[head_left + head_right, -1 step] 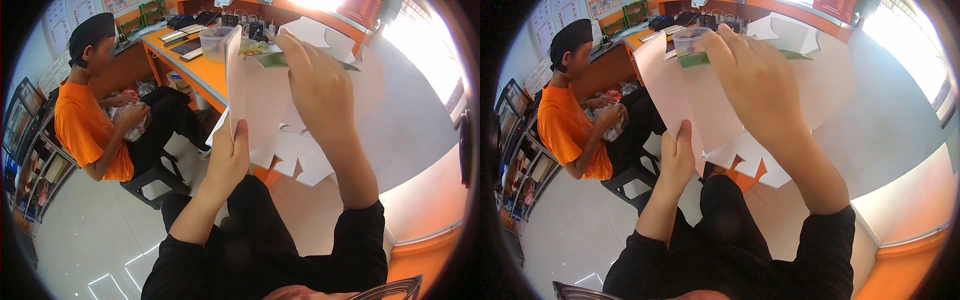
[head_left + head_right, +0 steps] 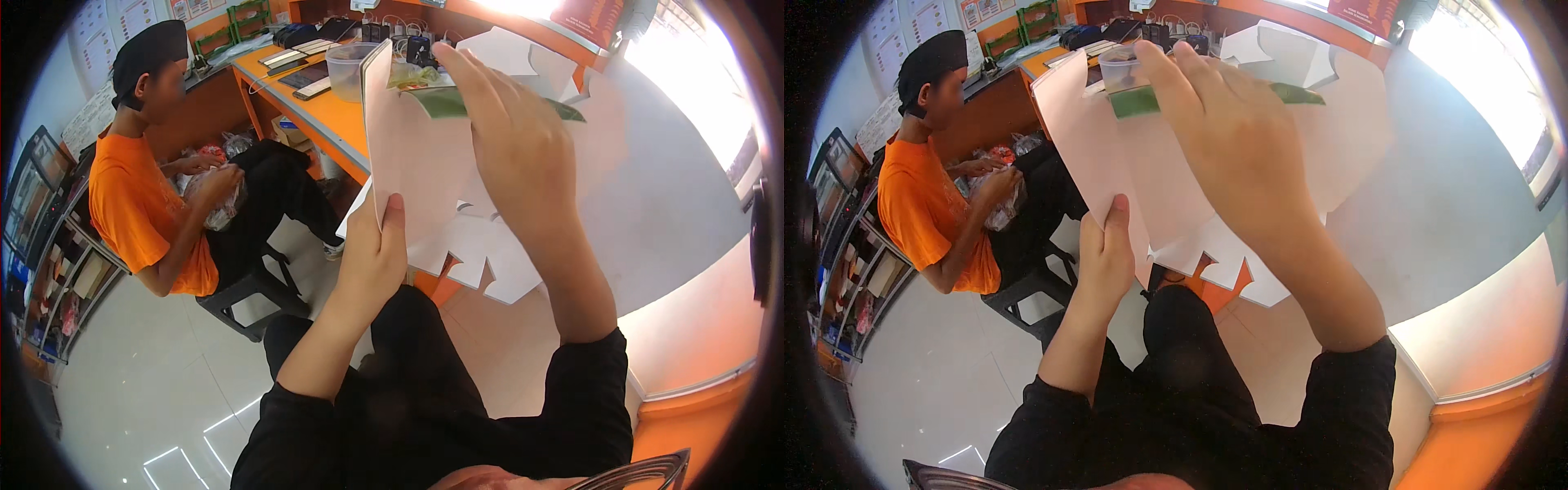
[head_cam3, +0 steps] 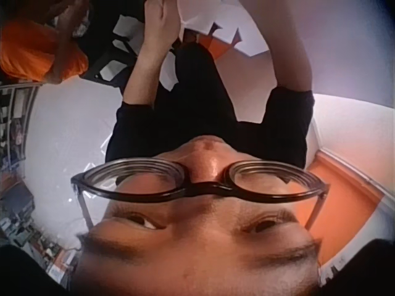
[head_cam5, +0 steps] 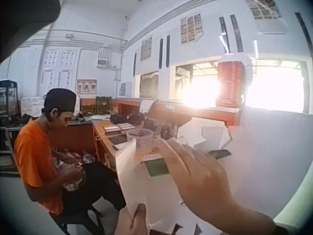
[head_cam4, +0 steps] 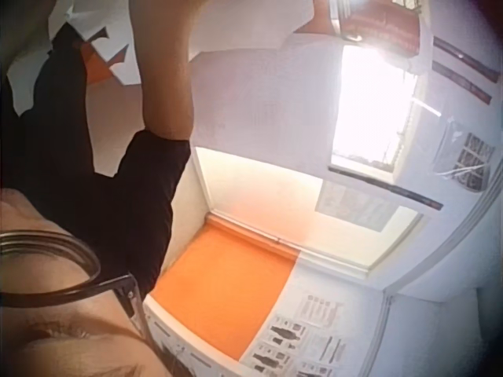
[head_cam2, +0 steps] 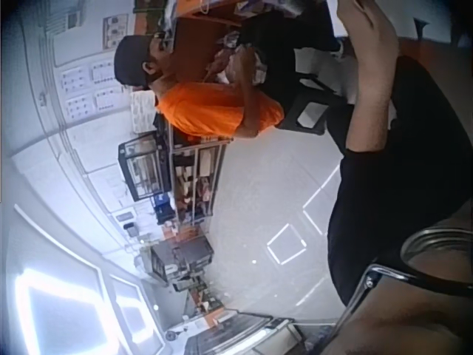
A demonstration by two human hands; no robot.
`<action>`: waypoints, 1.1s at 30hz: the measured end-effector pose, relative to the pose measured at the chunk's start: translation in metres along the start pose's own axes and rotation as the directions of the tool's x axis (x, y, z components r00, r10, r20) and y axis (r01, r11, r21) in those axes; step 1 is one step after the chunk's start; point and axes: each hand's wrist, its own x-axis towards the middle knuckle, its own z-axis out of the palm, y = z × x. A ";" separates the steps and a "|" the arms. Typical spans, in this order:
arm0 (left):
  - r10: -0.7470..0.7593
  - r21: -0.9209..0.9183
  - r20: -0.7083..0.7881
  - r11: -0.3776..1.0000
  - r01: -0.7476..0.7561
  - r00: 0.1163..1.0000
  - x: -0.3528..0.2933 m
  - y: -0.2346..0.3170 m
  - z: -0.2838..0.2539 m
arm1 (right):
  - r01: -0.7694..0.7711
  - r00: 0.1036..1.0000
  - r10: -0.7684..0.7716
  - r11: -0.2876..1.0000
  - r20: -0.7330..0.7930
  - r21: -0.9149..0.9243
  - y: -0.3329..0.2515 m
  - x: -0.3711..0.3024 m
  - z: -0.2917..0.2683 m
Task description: The person assembles cardboard food boxes by hand at a table, reaching for flat pieces, folding them into shape, and stacking the completed boxes.
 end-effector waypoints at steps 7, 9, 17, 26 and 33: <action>-0.078 0.058 0.012 0.995 0.077 0.997 -0.003 0.000 0.000 | -0.178 0.983 0.175 0.983 0.061 0.045 -0.029 -0.037 0.014; -0.055 0.050 0.014 0.997 0.054 0.998 -0.005 0.001 0.000 | -0.206 0.978 0.204 0.977 0.037 0.060 -0.037 -0.043 0.022; 0.146 0.154 -0.028 0.978 -0.140 0.989 -0.013 0.006 -0.012 | -0.056 0.998 0.052 0.994 0.046 0.094 -0.027 -0.027 -0.011; 0.203 0.112 -0.070 0.974 -0.195 0.977 -0.025 0.017 -0.020 | -0.213 0.975 0.177 0.917 0.135 0.337 -0.054 -0.038 -0.009; -0.014 -0.116 -0.240 0.993 -0.015 0.971 -0.029 0.007 -0.041 | 0.182 0.928 -0.180 0.983 -0.326 -0.025 0.037 -0.001 -0.036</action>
